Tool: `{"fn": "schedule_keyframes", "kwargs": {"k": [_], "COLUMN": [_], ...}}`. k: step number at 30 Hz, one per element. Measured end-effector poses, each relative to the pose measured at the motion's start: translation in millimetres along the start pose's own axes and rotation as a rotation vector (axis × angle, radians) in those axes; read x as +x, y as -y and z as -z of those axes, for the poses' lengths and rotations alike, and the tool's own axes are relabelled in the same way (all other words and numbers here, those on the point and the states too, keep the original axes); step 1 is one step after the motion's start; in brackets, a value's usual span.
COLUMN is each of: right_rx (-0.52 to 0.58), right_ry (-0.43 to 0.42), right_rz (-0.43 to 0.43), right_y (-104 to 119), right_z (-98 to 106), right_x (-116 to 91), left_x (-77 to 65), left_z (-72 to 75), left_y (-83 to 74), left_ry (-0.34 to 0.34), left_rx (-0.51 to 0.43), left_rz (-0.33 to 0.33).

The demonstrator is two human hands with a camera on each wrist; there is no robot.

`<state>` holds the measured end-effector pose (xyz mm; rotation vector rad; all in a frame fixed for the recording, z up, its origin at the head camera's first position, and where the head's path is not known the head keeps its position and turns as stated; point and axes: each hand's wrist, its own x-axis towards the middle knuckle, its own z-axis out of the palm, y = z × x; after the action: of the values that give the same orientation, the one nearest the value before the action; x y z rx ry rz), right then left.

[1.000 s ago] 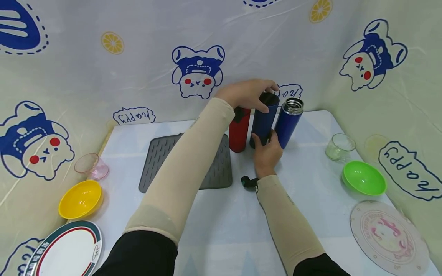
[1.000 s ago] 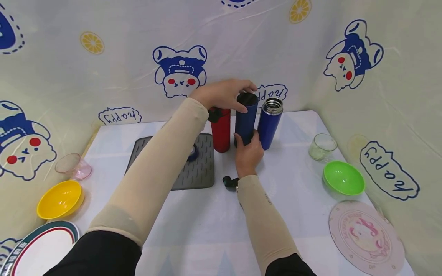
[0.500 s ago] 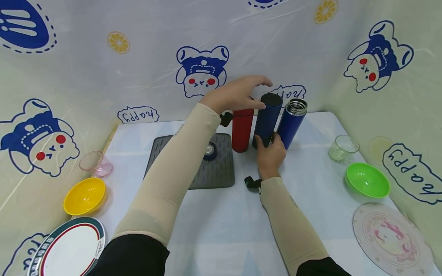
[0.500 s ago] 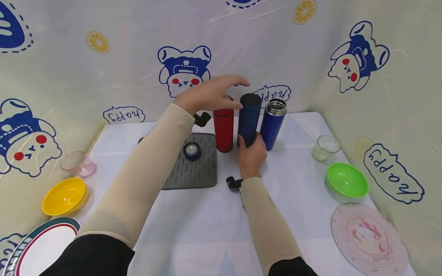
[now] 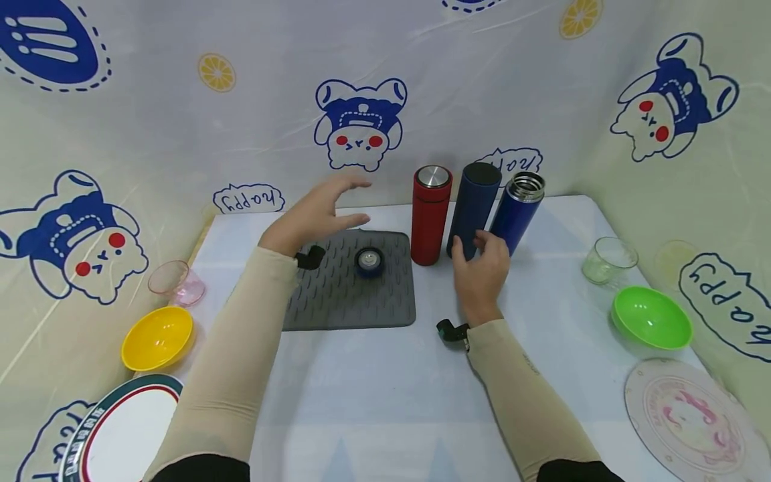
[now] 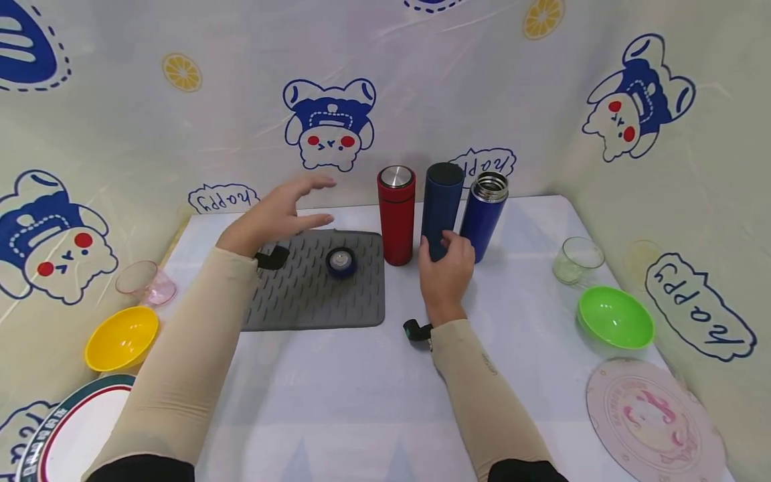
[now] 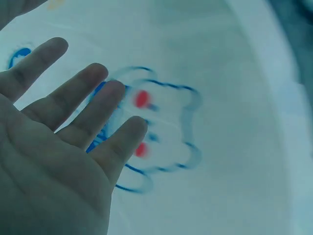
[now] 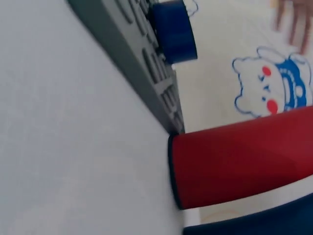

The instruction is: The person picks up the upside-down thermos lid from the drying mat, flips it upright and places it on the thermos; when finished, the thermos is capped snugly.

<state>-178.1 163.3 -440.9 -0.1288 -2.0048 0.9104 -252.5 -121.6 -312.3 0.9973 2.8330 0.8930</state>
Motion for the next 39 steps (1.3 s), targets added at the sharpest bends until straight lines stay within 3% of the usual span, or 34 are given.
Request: {"fn": "schedule_keyframes", "kwargs": {"k": [5, 9, 14, 21, 25, 28, 33, 39], "right_rx": [0.088, 0.178, 0.251, 0.199, 0.183, 0.174, 0.177, 0.194], "right_ry": [0.055, 0.135, 0.33, 0.644, 0.753, 0.79, 0.79, 0.794], "right_rz": [0.084, 0.195, 0.274, 0.291, 0.266, 0.243, 0.231, 0.225], "right_y": [15, 29, 42, 51, 49, 47, 45, 43], "right_z": [7, 7, -1, -20, -33, -41, -45, -44], "right_x": [-3, -9, -20, -35, -41, -44, -43, -41], "left_x": [-32.1, -46.8, -56.3, -66.5, -66.5, -62.1, -50.7, -41.6], "left_z": [-21.0, -30.9, -43.5, -65.1, -77.9, -87.0, -100.6, -110.3], "left_y": [35.2, 50.8, 60.1, 68.3, 70.2, 69.8, 70.6, 69.0], "left_ry": [0.058, 0.074, 0.081, 0.057, 0.048, 0.05, 0.052, 0.029], "left_rx": [-0.063, -0.095, -0.123, -0.15, -0.173, -0.163, -0.134, -0.124], "left_rz": [0.106, 0.153, 0.15, 0.173, 0.197, 0.21, 0.189, 0.232]}}
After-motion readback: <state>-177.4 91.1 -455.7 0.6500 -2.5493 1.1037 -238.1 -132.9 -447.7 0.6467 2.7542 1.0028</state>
